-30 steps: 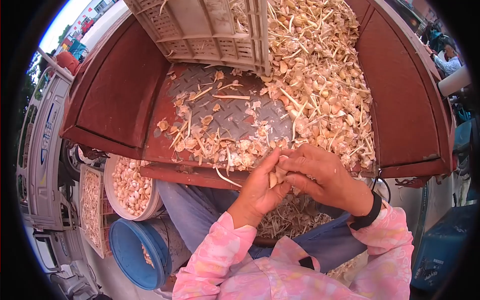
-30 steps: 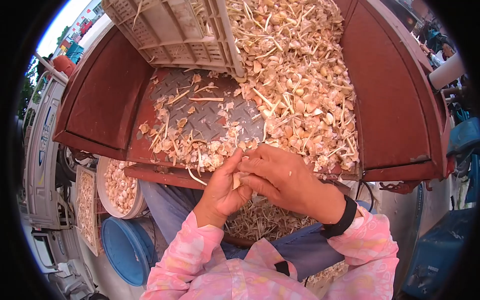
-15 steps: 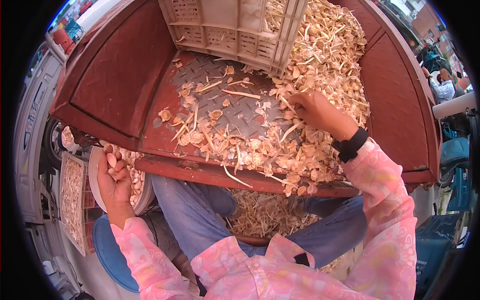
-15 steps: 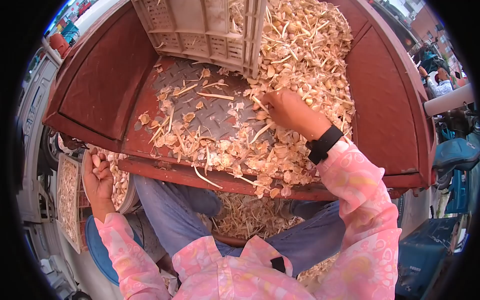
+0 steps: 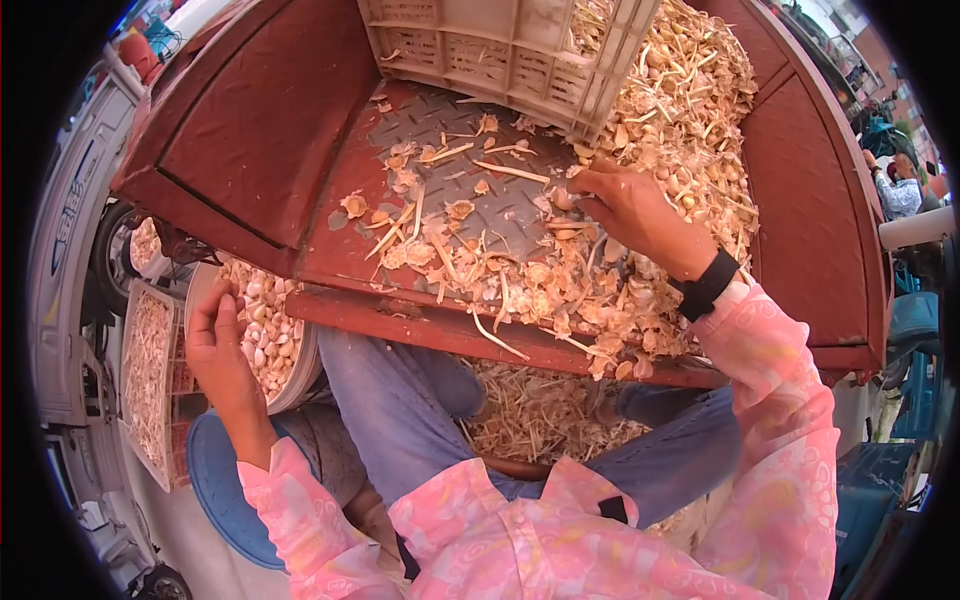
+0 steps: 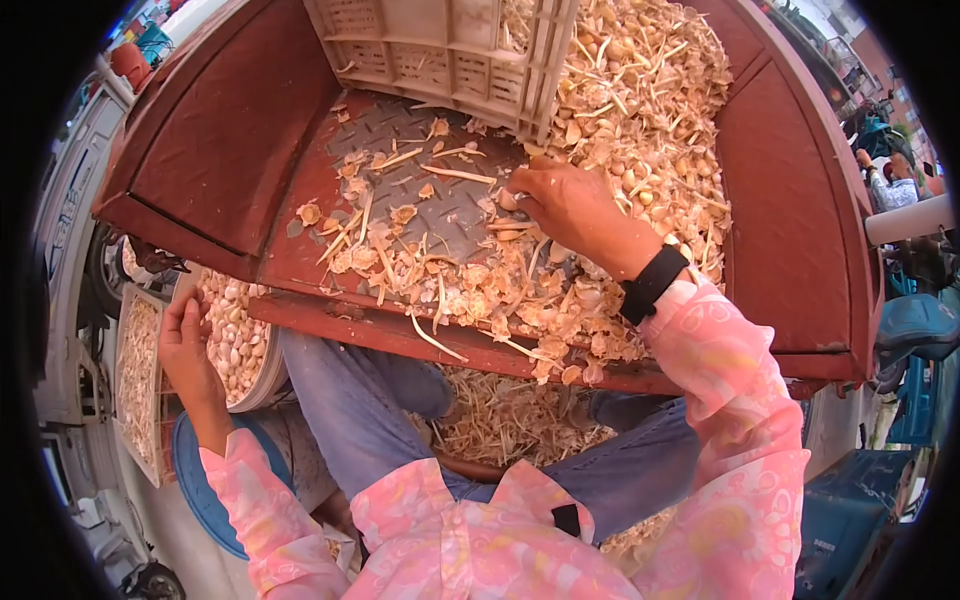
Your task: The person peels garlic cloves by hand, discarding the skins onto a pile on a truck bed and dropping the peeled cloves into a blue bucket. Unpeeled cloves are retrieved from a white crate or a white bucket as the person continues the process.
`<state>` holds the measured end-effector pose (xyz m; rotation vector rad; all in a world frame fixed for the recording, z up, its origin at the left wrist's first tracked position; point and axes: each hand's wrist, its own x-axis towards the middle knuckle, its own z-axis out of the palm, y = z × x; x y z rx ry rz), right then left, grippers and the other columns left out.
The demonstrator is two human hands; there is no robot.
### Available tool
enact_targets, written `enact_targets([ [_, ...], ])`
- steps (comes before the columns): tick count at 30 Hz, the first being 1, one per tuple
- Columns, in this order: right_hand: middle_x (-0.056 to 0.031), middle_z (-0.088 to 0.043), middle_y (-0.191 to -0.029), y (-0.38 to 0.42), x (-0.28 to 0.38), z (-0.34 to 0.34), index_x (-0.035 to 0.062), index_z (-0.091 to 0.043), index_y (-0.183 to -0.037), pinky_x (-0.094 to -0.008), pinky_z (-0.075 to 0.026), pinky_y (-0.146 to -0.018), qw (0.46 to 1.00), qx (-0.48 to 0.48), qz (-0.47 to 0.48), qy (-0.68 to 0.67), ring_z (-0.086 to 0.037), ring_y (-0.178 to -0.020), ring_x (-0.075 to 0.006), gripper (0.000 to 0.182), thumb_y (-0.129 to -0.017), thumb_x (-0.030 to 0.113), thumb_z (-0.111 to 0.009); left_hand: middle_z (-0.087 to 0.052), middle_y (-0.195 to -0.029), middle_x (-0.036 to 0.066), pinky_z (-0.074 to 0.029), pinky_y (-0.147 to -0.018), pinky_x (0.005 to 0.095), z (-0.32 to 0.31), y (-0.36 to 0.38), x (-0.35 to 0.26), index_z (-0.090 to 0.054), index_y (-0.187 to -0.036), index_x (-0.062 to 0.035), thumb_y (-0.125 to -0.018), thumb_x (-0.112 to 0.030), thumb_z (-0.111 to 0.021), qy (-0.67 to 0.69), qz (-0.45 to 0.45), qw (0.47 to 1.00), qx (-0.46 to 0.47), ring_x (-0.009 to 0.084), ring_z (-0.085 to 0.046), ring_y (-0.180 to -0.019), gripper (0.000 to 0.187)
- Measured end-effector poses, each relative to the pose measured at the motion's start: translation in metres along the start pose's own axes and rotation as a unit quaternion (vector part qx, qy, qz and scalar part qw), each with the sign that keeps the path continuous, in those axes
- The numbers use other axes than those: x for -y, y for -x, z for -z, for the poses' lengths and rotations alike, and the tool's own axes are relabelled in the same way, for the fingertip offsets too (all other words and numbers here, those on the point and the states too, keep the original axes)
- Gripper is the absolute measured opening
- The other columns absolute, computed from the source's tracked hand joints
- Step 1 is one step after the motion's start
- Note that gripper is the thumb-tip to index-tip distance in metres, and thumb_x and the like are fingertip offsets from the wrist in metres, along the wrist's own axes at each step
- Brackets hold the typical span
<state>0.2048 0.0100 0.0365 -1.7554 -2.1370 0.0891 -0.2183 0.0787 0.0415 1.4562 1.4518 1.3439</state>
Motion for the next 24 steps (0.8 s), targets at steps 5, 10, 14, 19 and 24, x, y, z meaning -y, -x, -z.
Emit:
enact_targets([
  [5, -0.0172, -0.060, -0.087, -0.012, -0.007, -0.018, 0.0045, -0.060, -0.096, -0.0425, -0.047, -0.071, 0.998, 0.056, 0.022, 0.007, -0.060, -0.083, -0.0350, 0.021, -0.076, 0.011, -0.060, -0.061, -0.087, 0.004, -0.044, -0.070, 0.0233, -0.130, 0.058, -0.069, -0.061, -0.096, 0.0021, -0.085, -0.009, -0.060, -0.026, -0.129, 0.942, 0.310, 0.0105, -0.055, -0.075, 0.016],
  [10, -0.0162, -0.061, -0.090, -0.004, -0.011, -0.008, 0.0035, -0.060, -0.098, -0.0393, -0.047, -0.072, 0.993, 0.094, -0.034, -0.060, -0.059, -0.085, -0.0338, 0.020, -0.079, 0.010, -0.060, -0.059, -0.088, 0.017, -0.046, -0.072, 0.0413, -0.202, 0.087, -0.053, -0.062, -0.096, -0.0024, -0.078, -0.012, -0.063, -0.226, -0.255, 0.876, 0.342, 0.0348, -0.059, -0.081, 0.020],
  [14, -0.0157, -0.062, -0.090, -0.001, -0.008, -0.008, 0.0033, -0.060, -0.098, -0.0383, -0.047, -0.072, 0.982, 0.066, 0.002, -0.178, -0.060, -0.084, -0.0332, 0.021, -0.079, 0.011, -0.060, -0.058, -0.088, 0.016, -0.045, -0.073, 0.0437, -0.198, 0.084, -0.050, -0.062, -0.094, -0.0029, -0.078, -0.014, -0.062, -0.289, -0.173, 0.835, 0.435, 0.0358, -0.058, -0.081, 0.020],
  [19, -0.0092, -0.063, -0.086, -0.006, -0.011, -0.019, 0.0017, -0.059, -0.097, -0.0324, -0.047, -0.070, 0.970, 0.112, -0.022, -0.213, -0.061, -0.078, -0.0223, 0.017, -0.082, 0.010, -0.060, -0.057, -0.087, 0.016, -0.046, -0.072, 0.0438, -0.209, 0.073, -0.051, -0.063, -0.088, -0.0035, -0.076, -0.011, -0.064, -0.253, -0.201, 0.872, 0.368, 0.0362, -0.058, -0.083, 0.015],
  [24, -0.0014, -0.061, -0.082, 0.007, -0.025, -0.016, 0.0014, -0.057, -0.096, -0.0251, -0.048, -0.070, 0.882, 0.118, -0.120, -0.441, -0.058, -0.078, -0.0094, 0.012, -0.085, 0.005, -0.059, -0.057, -0.086, 0.017, -0.046, -0.073, 0.0443, -0.243, 0.077, -0.049, -0.063, -0.086, -0.0023, -0.074, -0.009, -0.064, -0.234, -0.242, 0.864, 0.374, 0.0369, -0.058, -0.085, 0.014],
])
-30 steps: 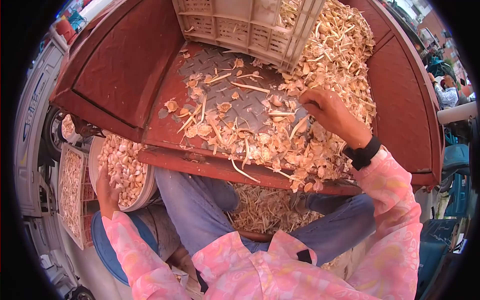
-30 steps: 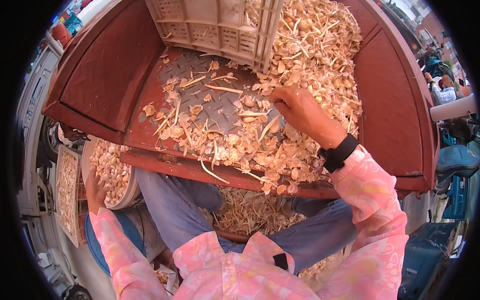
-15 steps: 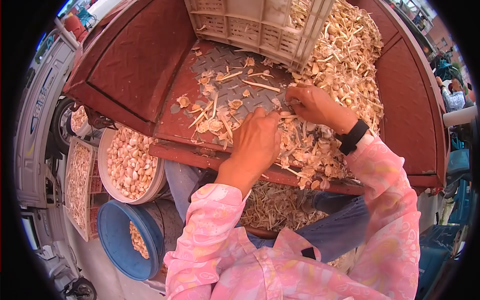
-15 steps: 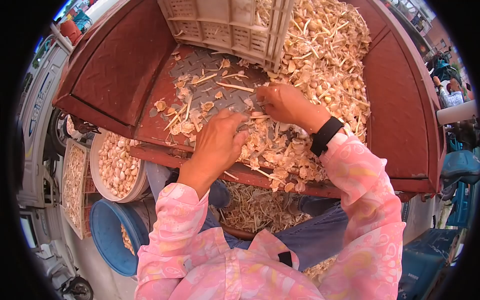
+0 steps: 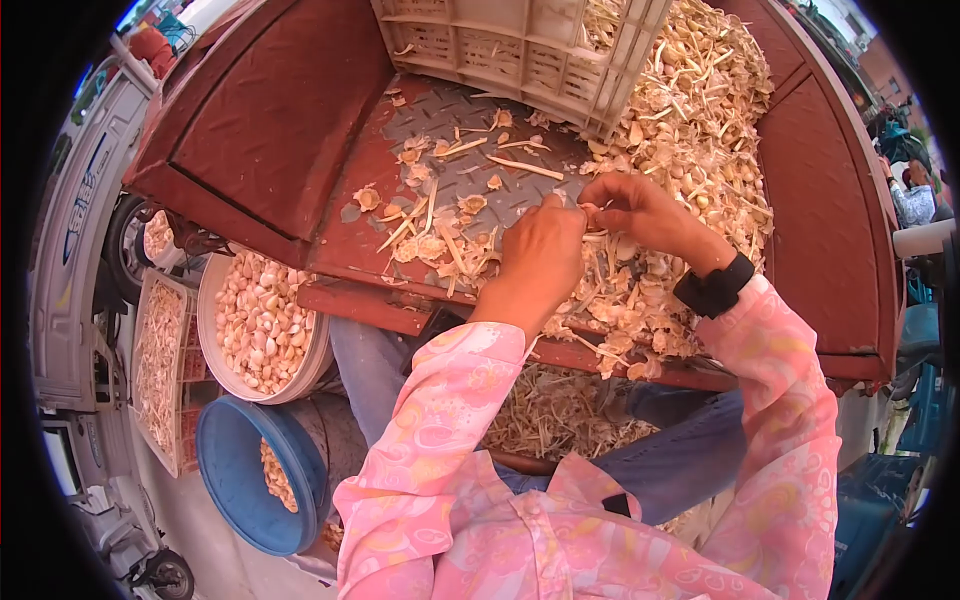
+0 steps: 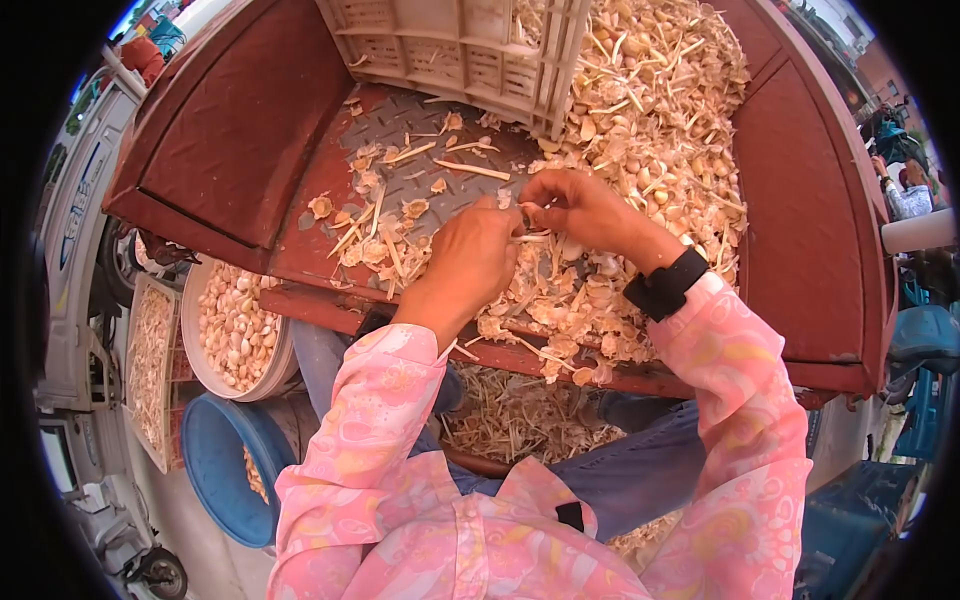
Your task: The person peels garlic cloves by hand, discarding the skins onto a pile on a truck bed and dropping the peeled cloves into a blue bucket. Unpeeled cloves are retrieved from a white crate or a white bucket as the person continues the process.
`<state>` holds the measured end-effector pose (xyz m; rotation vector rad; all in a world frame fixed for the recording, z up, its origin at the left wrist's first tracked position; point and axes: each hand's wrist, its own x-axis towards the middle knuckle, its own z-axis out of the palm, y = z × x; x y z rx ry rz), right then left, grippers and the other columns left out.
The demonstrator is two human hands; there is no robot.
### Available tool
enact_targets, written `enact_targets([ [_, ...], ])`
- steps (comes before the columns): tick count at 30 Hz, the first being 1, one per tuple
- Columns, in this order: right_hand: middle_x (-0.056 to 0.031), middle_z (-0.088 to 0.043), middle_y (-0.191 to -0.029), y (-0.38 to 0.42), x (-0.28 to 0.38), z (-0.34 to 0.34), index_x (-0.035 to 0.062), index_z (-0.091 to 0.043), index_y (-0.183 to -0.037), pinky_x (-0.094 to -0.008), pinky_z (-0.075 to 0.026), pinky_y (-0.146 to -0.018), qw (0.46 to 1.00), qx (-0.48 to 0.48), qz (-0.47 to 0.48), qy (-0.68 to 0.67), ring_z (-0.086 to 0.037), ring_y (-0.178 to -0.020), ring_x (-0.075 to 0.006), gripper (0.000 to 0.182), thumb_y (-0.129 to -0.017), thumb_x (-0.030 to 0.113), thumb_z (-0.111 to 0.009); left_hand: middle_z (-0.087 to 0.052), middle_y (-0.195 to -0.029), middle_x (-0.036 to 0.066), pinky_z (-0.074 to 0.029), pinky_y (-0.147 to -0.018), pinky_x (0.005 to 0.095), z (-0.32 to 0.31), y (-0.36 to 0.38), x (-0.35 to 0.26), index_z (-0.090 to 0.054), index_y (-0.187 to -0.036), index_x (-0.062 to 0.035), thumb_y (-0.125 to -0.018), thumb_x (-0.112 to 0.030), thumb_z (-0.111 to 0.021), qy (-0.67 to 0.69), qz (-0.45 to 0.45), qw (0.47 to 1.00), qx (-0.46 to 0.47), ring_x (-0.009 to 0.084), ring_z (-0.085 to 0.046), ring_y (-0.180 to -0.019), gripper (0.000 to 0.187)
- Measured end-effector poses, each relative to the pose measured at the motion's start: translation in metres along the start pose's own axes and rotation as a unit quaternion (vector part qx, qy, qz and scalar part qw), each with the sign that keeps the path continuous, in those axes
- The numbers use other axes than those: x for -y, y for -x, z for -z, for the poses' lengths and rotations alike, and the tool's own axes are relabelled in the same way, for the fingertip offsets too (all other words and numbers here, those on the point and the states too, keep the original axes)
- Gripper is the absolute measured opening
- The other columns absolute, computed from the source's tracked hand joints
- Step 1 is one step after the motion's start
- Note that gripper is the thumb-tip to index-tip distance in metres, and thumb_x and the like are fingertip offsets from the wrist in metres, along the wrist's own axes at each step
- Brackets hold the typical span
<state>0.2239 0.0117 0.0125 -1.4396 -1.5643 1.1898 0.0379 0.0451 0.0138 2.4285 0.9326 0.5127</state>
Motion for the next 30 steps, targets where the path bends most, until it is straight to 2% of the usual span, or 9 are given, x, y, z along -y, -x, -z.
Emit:
enact_targets([
  [5, -0.0020, -0.061, -0.087, 0.014, 0.015, 0.004, 0.0035, -0.053, -0.100, -0.0237, -0.049, -0.072, 0.985, -0.034, -0.076, -0.149, -0.060, -0.078, -0.0110, 0.014, -0.086, 0.004, -0.058, -0.058, -0.087, 0.020, -0.047, -0.074, 0.0450, -0.006, -0.002, 0.002, -0.062, -0.085, -0.0006, -0.070, -0.005, -0.062, -0.039, 0.011, 0.997, 0.062, 0.0374, -0.058, -0.084, 0.015],
  [8, -0.0016, -0.061, -0.088, 0.016, 0.028, 0.003, 0.0046, -0.054, -0.100, -0.0236, -0.050, -0.072, 0.986, -0.042, -0.096, -0.126, -0.061, -0.079, -0.0115, 0.014, -0.087, 0.006, -0.057, -0.058, -0.087, 0.021, -0.047, -0.073, 0.0457, -0.004, 0.004, 0.005, -0.062, -0.084, 0.0008, -0.070, -0.004, -0.061, -0.039, -0.019, 0.998, 0.044, 0.0393, -0.058, -0.083, 0.016],
  [12, -0.0018, -0.061, -0.091, 0.013, 0.026, 0.001, 0.0055, -0.054, -0.100, -0.0233, -0.050, -0.072, 0.974, -0.065, -0.111, -0.185, -0.062, -0.080, -0.0112, 0.014, -0.087, 0.009, -0.058, -0.060, -0.083, 0.018, -0.049, -0.067, 0.0373, 0.008, 0.018, 0.017, -0.063, -0.092, 0.0023, -0.072, -0.003, -0.060, 0.066, 0.005, 0.997, -0.048, 0.0299, -0.061, -0.074, 0.021],
  [15, -0.0028, -0.062, -0.093, 0.019, 0.025, -0.001, 0.0052, -0.053, -0.100, -0.0230, -0.050, -0.073, 0.955, -0.039, -0.070, -0.286, -0.062, -0.080, -0.0115, 0.016, -0.086, 0.009, -0.059, -0.060, -0.078, 0.007, -0.047, -0.061, 0.0251, 0.016, 0.023, 0.034, -0.063, -0.102, 0.0025, -0.077, -0.005, -0.061, 0.238, 0.100, 0.963, -0.070, 0.0109, -0.057, -0.067, 0.026],
  [21, -0.0254, -0.060, -0.098, 0.101, 0.126, -0.068, -0.0014, -0.053, -0.096, -0.0318, -0.051, -0.077, 0.861, 0.105, 0.089, -0.490, -0.063, -0.084, -0.0245, 0.019, -0.081, 0.000, -0.064, -0.057, -0.073, 0.000, -0.044, -0.060, 0.0221, 0.041, 0.022, 0.041, -0.064, -0.099, 0.0029, -0.081, -0.005, -0.058, 0.248, 0.106, 0.958, -0.095, 0.0065, -0.053, -0.067, 0.021],
  [22, -0.0282, -0.059, -0.099, 0.105, 0.129, -0.074, -0.0054, -0.056, -0.094, -0.0327, -0.051, -0.072, 0.839, 0.196, 0.201, -0.466, -0.062, -0.083, -0.0272, 0.016, -0.081, -0.001, -0.064, -0.057, -0.072, 0.000, -0.044, -0.060, 0.0222, 0.044, 0.020, 0.037, -0.065, -0.099, 0.0033, -0.081, -0.005, -0.058, 0.238, 0.098, 0.962, -0.095, 0.0061, -0.052, -0.067, 0.021],
  [25, -0.0261, -0.060, -0.093, 0.119, 0.156, -0.077, -0.0073, -0.060, -0.088, -0.0314, -0.051, -0.063, 0.795, 0.260, 0.294, -0.462, -0.062, -0.074, -0.0268, 0.011, -0.080, 0.000, -0.065, -0.060, -0.077, 0.012, -0.047, -0.067, 0.0317, 0.030, 0.007, 0.018, -0.066, -0.094, 0.0006, -0.077, -0.003, -0.057, 0.145, -0.015, 0.984, -0.100, 0.0229, -0.060, -0.072, 0.020],
  [27, -0.0198, -0.064, -0.080, 0.132, 0.179, -0.074, -0.0037, -0.066, -0.076, -0.0281, -0.051, -0.055, 0.813, 0.198, 0.256, -0.483, -0.062, -0.062, -0.0244, 0.005, -0.079, 0.001, -0.067, -0.058, -0.081, 0.021, -0.046, -0.073, 0.0410, 0.014, -0.004, 0.008, -0.067, -0.090, -0.0016, -0.073, -0.002, -0.057, 0.084, -0.074, 0.989, -0.092, 0.0382, -0.058, -0.079, 0.020],
  [30, -0.0222, -0.065, -0.081, 0.138, 0.173, -0.066, -0.0045, -0.066, -0.076, -0.0280, -0.052, -0.055, 0.792, 0.196, 0.310, -0.488, -0.062, -0.062, -0.0258, 0.004, -0.078, -0.001, -0.066, -0.058, -0.080, 0.019, -0.046, -0.073, 0.0431, -0.014, -0.019, 0.013, -0.067, -0.088, -0.0011, -0.073, -0.003, -0.058, -0.058, -0.052, 0.996, -0.040, 0.0372, -0.058, -0.079, 0.018],
])
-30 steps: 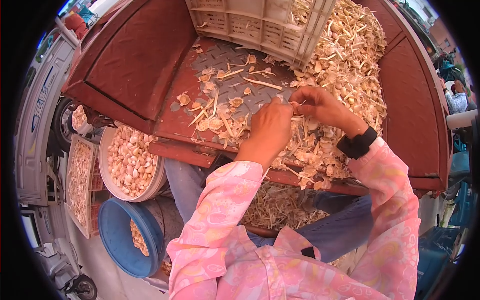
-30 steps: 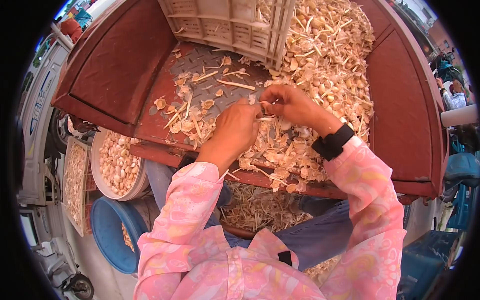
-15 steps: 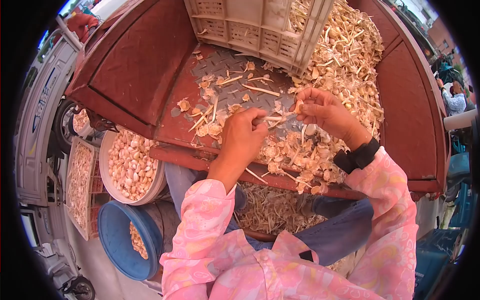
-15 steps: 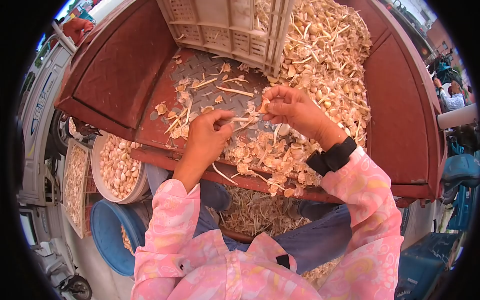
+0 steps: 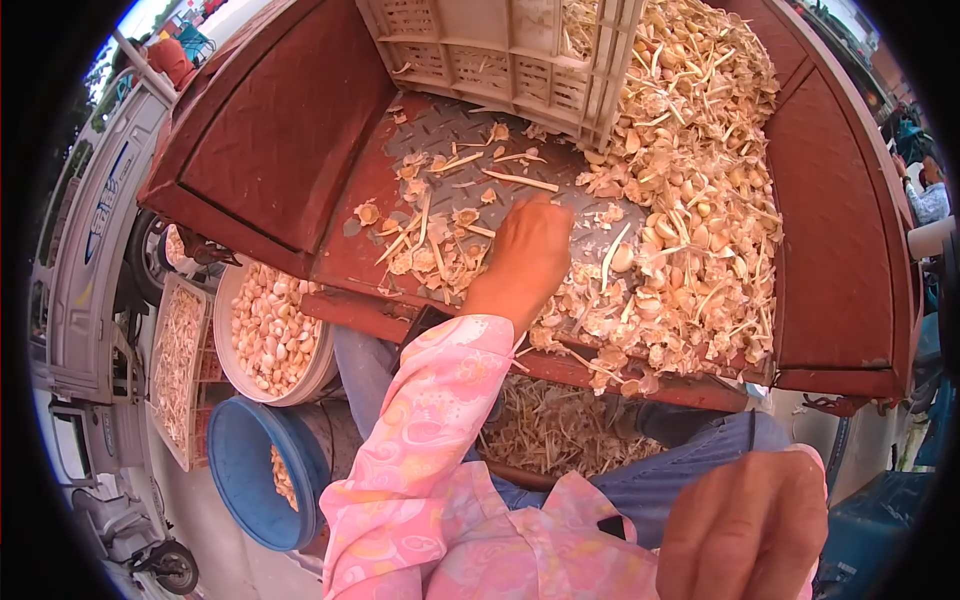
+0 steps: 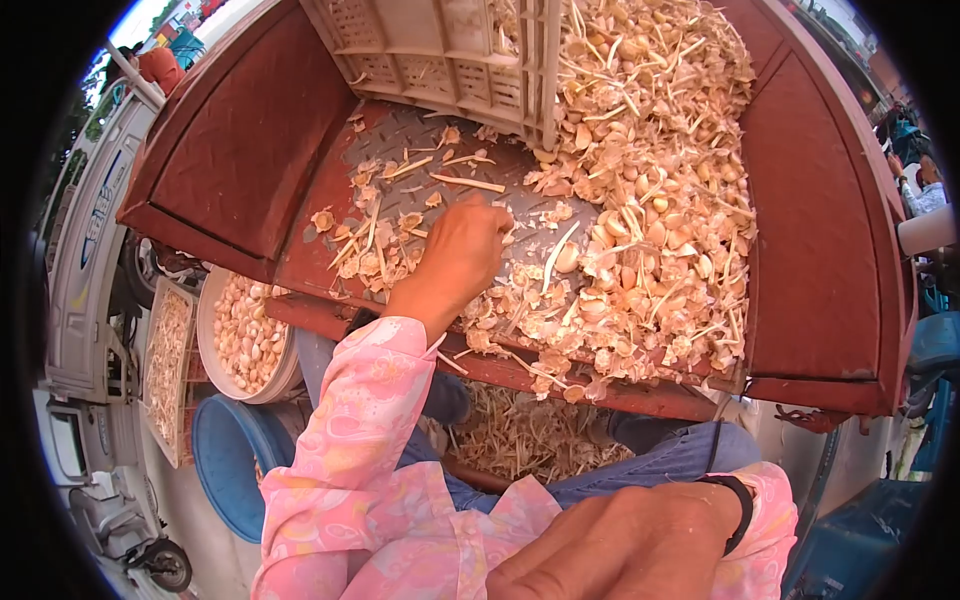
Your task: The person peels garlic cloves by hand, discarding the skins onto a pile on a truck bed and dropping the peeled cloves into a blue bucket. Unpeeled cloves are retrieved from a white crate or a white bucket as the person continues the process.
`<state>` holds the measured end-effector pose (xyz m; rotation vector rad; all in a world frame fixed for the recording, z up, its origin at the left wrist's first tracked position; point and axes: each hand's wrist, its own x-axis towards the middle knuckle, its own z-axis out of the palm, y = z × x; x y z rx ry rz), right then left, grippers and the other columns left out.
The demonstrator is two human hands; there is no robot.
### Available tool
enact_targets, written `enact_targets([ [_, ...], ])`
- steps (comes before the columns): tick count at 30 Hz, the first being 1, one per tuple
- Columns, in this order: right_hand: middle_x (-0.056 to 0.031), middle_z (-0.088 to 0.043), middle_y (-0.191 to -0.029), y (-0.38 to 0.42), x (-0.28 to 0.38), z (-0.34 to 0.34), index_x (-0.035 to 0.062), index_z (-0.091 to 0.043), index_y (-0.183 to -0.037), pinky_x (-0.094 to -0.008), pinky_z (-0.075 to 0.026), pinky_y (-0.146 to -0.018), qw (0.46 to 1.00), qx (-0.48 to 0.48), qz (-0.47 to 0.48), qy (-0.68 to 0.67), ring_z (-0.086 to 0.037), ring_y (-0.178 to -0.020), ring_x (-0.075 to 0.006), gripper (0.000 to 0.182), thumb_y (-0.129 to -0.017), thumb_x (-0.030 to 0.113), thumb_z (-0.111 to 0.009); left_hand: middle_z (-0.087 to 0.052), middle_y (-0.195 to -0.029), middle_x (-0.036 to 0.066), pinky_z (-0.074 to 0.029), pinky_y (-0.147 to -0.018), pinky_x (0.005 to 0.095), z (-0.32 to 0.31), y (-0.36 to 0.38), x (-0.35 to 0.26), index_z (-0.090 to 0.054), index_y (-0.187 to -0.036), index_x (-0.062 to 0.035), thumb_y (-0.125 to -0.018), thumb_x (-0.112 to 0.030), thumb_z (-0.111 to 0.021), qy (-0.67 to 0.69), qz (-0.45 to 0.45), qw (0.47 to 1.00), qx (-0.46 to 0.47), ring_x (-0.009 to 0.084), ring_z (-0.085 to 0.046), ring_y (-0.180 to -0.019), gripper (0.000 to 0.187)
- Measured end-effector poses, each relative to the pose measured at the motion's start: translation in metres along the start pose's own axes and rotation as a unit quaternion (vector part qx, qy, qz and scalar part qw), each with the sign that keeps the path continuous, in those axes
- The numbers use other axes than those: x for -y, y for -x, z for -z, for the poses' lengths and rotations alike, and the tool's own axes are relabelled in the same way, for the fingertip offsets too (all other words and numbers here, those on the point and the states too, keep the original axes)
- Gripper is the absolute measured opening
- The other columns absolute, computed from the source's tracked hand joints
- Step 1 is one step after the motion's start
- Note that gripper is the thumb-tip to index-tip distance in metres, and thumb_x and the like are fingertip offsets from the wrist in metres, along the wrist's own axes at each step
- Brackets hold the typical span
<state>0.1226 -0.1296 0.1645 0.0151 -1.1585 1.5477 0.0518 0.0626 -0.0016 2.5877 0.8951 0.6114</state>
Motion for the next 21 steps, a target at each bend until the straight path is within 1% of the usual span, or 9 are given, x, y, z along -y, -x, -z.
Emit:
enact_targets([
  [1, -0.0225, -0.065, -0.080, 0.005, -0.001, -0.002, -0.0040, -0.066, -0.076, -0.0273, -0.052, -0.055, 0.999, -0.018, 0.031, 0.001, -0.062, -0.061, -0.0254, 0.003, -0.078, -0.002, -0.066, -0.057, -0.082, 0.020, -0.045, -0.074, 0.0440, -0.003, -0.001, -0.001, -0.066, -0.084, -0.0011, -0.073, -0.004, -0.058, 0.016, 0.008, 1.000, 0.007, 0.0373, -0.057, -0.082, 0.014],
  [4, -0.0229, -0.065, -0.080, 0.019, 0.005, -0.001, -0.0037, -0.066, -0.077, -0.0273, -0.053, -0.055, 0.998, -0.042, 0.027, -0.045, -0.063, -0.063, -0.0255, 0.002, -0.079, -0.002, -0.065, -0.056, -0.085, 0.020, -0.045, -0.075, 0.0442, -0.002, 0.001, -0.005, -0.064, -0.078, -0.0008, -0.073, -0.004, -0.058, 0.015, 0.019, 0.999, 0.048, 0.0373, -0.057, -0.084, 0.009],
  [7, -0.0235, -0.065, -0.081, 0.025, 0.013, 0.002, -0.0041, -0.066, -0.077, -0.0270, -0.054, -0.056, 0.999, -0.022, 0.026, -0.032, -0.064, -0.064, -0.0255, 0.002, -0.078, -0.003, -0.066, -0.056, -0.085, 0.020, -0.044, -0.074, 0.0453, 0.007, 0.002, -0.011, -0.060, -0.075, -0.0007, -0.073, -0.004, -0.058, 0.024, 0.034, 0.994, 0.097, 0.0386, -0.057, -0.082, 0.005],
  [10, -0.0240, -0.065, -0.081, 0.029, 0.015, 0.000, -0.0048, -0.066, -0.078, -0.0274, -0.054, -0.057, 0.998, -0.038, 0.046, -0.023, -0.065, -0.065, -0.0262, 0.002, -0.078, -0.003, -0.066, -0.055, -0.084, 0.020, -0.044, -0.073, 0.0466, 0.005, 0.006, -0.010, -0.057, -0.078, 0.0004, -0.075, -0.007, -0.060, -0.029, 0.030, 0.994, 0.099, 0.0392, -0.056, -0.082, 0.008],
  [13, -0.0244, -0.065, -0.081, 0.030, 0.016, 0.000, -0.0052, -0.066, -0.078, -0.0278, -0.055, -0.057, 0.998, -0.026, 0.053, -0.014, -0.065, -0.065, -0.0267, 0.002, -0.078, -0.003, -0.066, -0.056, -0.085, 0.021, -0.045, -0.071, 0.0472, 0.007, 0.009, -0.013, -0.054, -0.081, 0.0013, -0.077, -0.010, -0.061, -0.045, 0.049, 0.992, 0.107, 0.0399, -0.057, -0.082, 0.014],
  [16, -0.0251, -0.065, -0.081, 0.032, 0.018, -0.001, -0.0053, -0.066, -0.078, -0.0284, -0.055, -0.057, 0.998, -0.037, 0.058, -0.011, -0.065, -0.066, -0.0273, 0.002, -0.078, -0.003, -0.066, -0.057, -0.085, 0.021, -0.045, -0.070, 0.0463, 0.002, 0.013, -0.010, -0.052, -0.081, 0.0017, -0.080, -0.013, -0.061, -0.060, 0.038, 0.994, 0.077, 0.0397, -0.058, -0.081, 0.017],
  [19, -0.0255, -0.065, -0.081, 0.031, 0.021, 0.001, -0.0056, -0.066, -0.078, -0.0284, -0.056, -0.058, 0.998, -0.028, 0.052, -0.020, -0.065, -0.066, -0.0274, 0.002, -0.077, -0.004, -0.066, -0.059, -0.081, 0.021, -0.046, -0.070, 0.0438, 0.002, 0.017, -0.007, -0.051, -0.081, 0.0015, -0.082, -0.014, -0.061, 0.018, 0.074, 0.997, 0.026, 0.0380, -0.058, -0.075, 0.018],
  [21, -0.0256, -0.065, -0.082, 0.031, 0.020, 0.003, -0.0059, -0.066, -0.079, -0.0289, -0.056, -0.059, 0.998, -0.027, 0.058, -0.016, -0.065, -0.066, -0.0277, 0.002, -0.078, -0.004, -0.066, -0.059, -0.077, 0.018, -0.047, -0.067, 0.0405, 0.012, 0.017, -0.006, -0.051, -0.083, 0.0015, -0.084, -0.016, -0.060, 0.077, 0.102, 0.992, 0.007, 0.0328, -0.059, -0.071, 0.020],
])
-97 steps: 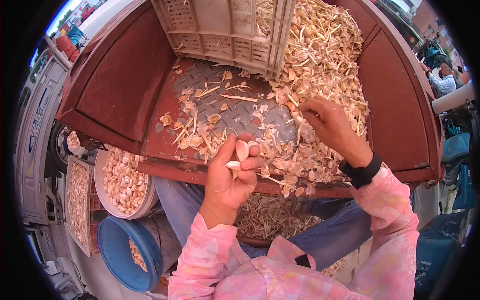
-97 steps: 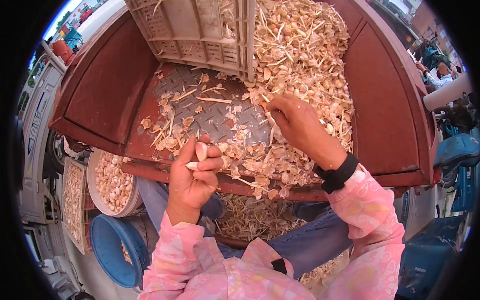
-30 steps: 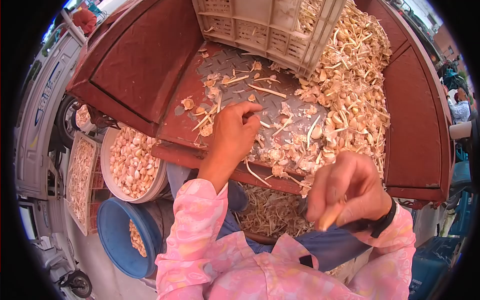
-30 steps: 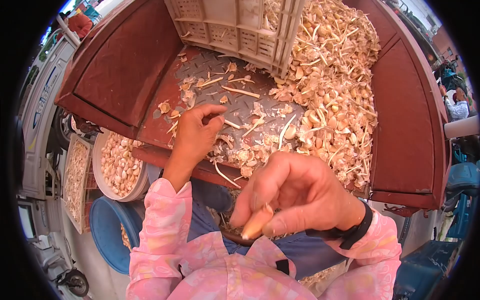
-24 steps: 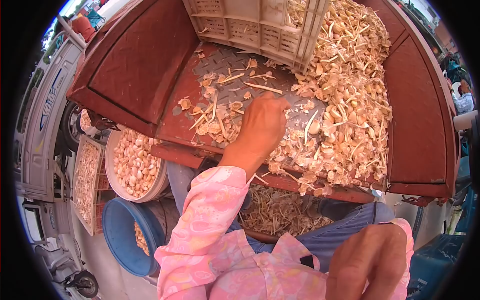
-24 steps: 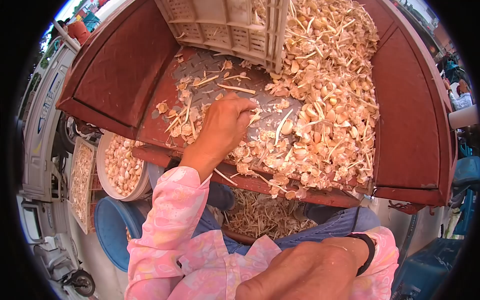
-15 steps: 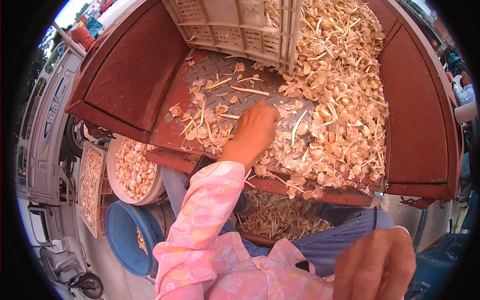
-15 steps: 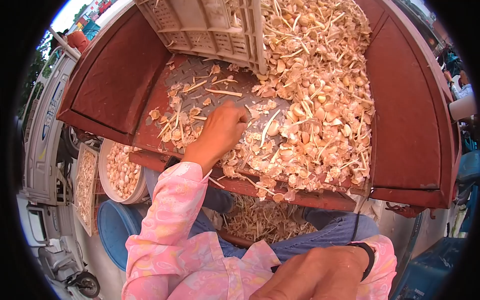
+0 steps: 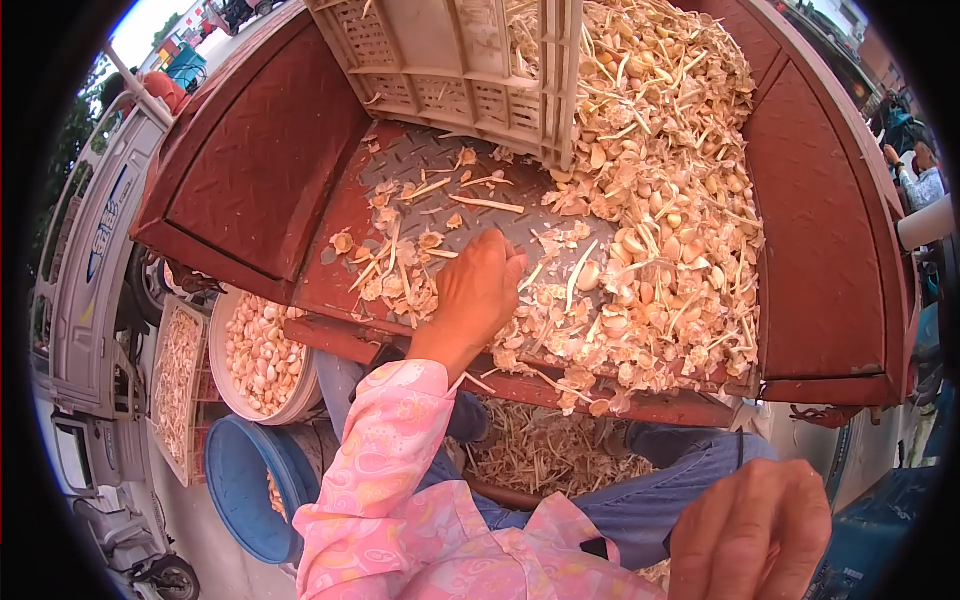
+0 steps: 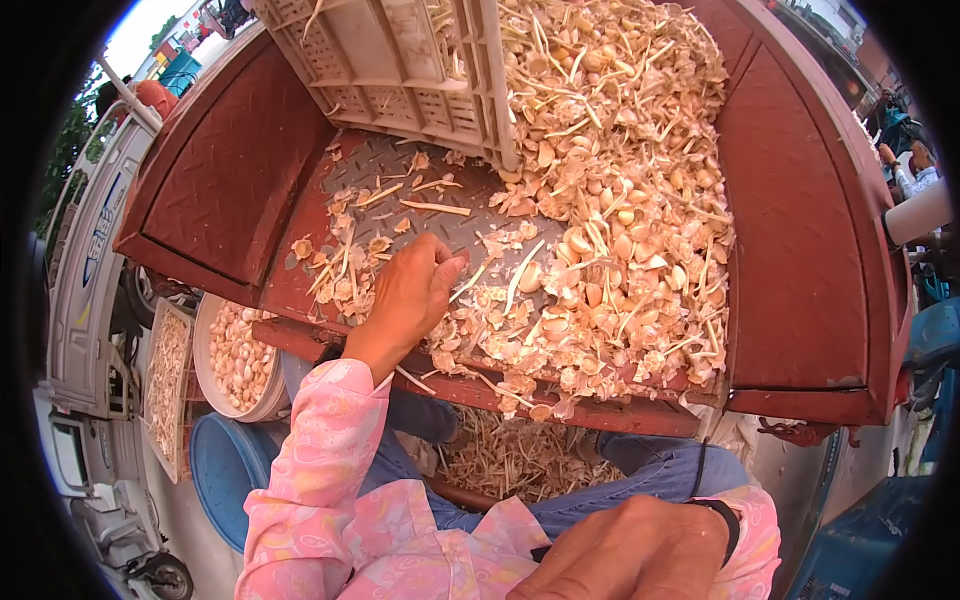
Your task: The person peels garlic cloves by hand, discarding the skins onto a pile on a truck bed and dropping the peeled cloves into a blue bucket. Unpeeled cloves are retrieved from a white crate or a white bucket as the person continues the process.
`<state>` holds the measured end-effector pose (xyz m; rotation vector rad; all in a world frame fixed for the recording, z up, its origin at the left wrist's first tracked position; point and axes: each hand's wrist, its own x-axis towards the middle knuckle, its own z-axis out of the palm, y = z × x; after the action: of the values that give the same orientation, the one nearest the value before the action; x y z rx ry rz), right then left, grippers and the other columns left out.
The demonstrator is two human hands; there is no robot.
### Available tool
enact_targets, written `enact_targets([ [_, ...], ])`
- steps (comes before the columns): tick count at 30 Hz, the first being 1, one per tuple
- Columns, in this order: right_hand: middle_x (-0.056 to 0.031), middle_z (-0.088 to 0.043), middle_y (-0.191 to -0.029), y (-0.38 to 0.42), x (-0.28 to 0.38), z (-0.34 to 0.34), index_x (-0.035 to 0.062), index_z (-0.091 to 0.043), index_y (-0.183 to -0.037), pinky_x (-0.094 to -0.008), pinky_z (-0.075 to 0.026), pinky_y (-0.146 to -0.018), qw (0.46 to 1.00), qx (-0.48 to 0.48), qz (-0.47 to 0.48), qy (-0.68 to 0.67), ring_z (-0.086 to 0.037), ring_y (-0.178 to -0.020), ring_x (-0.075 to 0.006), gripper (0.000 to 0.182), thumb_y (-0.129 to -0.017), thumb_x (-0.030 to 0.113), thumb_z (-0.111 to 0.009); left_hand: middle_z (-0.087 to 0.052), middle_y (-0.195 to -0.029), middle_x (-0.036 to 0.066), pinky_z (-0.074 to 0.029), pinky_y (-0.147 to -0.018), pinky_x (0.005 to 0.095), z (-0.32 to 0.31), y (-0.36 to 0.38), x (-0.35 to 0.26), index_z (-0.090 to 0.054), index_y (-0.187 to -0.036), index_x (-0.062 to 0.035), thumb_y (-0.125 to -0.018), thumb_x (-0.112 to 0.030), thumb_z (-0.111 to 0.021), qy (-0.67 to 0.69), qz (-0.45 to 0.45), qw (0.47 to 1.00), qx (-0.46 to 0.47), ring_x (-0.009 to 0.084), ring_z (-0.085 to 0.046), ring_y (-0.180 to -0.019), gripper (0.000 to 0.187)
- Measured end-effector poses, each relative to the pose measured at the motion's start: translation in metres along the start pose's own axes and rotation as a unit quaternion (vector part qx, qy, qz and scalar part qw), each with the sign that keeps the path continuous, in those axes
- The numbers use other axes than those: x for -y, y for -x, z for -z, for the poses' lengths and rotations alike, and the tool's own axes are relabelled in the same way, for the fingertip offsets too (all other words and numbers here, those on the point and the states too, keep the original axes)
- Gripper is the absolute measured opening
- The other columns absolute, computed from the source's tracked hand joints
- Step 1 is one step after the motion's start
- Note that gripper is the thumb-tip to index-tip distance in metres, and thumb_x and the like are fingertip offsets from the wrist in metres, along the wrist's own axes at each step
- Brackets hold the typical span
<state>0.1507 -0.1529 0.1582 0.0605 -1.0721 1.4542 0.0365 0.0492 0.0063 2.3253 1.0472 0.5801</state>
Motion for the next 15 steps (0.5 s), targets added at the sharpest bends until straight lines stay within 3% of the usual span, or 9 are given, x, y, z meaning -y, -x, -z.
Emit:
enact_targets([
  [2, -0.0260, -0.065, -0.083, 0.001, -0.001, 0.002, -0.0060, -0.066, -0.080, -0.0293, -0.056, -0.060, 1.000, -0.002, -0.004, -0.002, -0.065, -0.067, -0.0281, 0.003, -0.078, -0.004, -0.065, -0.059, -0.074, 0.013, -0.046, -0.063, 0.0350, 0.011, 0.006, -0.001, -0.052, -0.084, 0.0008, -0.086, -0.019, -0.059, 0.132, 0.065, 0.989, 0.012, 0.0255, -0.058, -0.068, 0.021],
  [4, -0.0266, -0.065, -0.085, 0.000, 0.001, 0.005, -0.0061, -0.066, -0.082, -0.0297, -0.056, -0.061, 1.000, 0.003, -0.014, 0.001, -0.066, -0.068, -0.0285, 0.004, -0.079, -0.005, -0.064, -0.058, -0.073, 0.007, -0.045, -0.058, 0.0273, 0.021, 0.009, -0.001, -0.052, -0.085, -0.0008, -0.089, -0.021, -0.057, 0.329, 0.154, 0.931, 0.041, 0.0161, -0.058, -0.065, 0.021],
  [5, -0.0249, -0.065, -0.083, -0.002, 0.001, 0.007, -0.0055, -0.065, -0.083, -0.0287, -0.055, -0.058, 1.000, 0.003, -0.012, 0.007, -0.065, -0.066, -0.0275, 0.004, -0.080, -0.002, -0.064, -0.057, -0.072, 0.004, -0.045, -0.056, 0.0234, 0.027, 0.007, -0.005, -0.053, -0.085, -0.0016, -0.091, -0.022, -0.056, 0.422, 0.190, 0.885, 0.049, 0.0114, -0.057, -0.064, 0.022],
  [7, -0.0215, -0.064, -0.080, -0.002, -0.003, 0.005, -0.0044, -0.064, -0.083, -0.0266, -0.053, -0.053, 1.000, -0.013, -0.005, 0.017, -0.064, -0.062, -0.0256, 0.007, -0.082, 0.003, -0.064, -0.057, -0.076, 0.005, -0.051, -0.057, 0.0208, 0.034, 0.021, -0.017, -0.053, -0.093, -0.0005, -0.093, -0.020, -0.051, 0.556, 0.232, 0.795, 0.068, 0.0127, -0.061, -0.069, 0.020],
  [10, -0.0288, -0.058, -0.099, 0.023, -0.025, 0.036, -0.0073, -0.056, -0.094, -0.0322, -0.051, -0.069, 0.992, -0.041, 0.028, 0.115, -0.062, -0.080, -0.0274, 0.015, -0.082, -0.002, -0.064, -0.058, -0.082, 0.006, -0.055, -0.060, 0.0218, 0.025, 0.048, -0.025, -0.053, -0.101, 0.0013, -0.094, -0.019, -0.048, 0.736, 0.270, 0.605, 0.140, 0.0152, -0.063, -0.072, 0.022],
  [12, -0.0254, -0.059, -0.093, 0.025, -0.037, 0.043, 0.0001, -0.050, -0.099, -0.0338, -0.052, -0.075, 0.963, -0.237, 0.021, 0.125, -0.063, -0.084, -0.0262, 0.025, -0.079, -0.003, -0.064, -0.059, -0.085, 0.007, -0.056, -0.062, 0.0230, 0.009, 0.061, -0.033, -0.053, -0.105, 0.0018, -0.095, -0.018, -0.046, 0.807, 0.289, 0.473, 0.205, 0.0147, -0.063, -0.072, 0.023],
  [15, -0.0181, -0.059, -0.101, 0.022, -0.042, 0.076, 0.0015, -0.048, -0.103, -0.0347, -0.054, -0.080, 0.938, -0.329, -0.010, 0.103, -0.063, -0.089, -0.0231, 0.022, -0.084, 0.000, -0.058, -0.059, -0.084, 0.007, -0.055, -0.061, 0.0220, -0.004, 0.068, -0.038, -0.054, -0.107, 0.0010, -0.096, -0.020, -0.045, 0.837, 0.293, 0.415, 0.203, 0.0143, -0.063, -0.072, 0.025],
])
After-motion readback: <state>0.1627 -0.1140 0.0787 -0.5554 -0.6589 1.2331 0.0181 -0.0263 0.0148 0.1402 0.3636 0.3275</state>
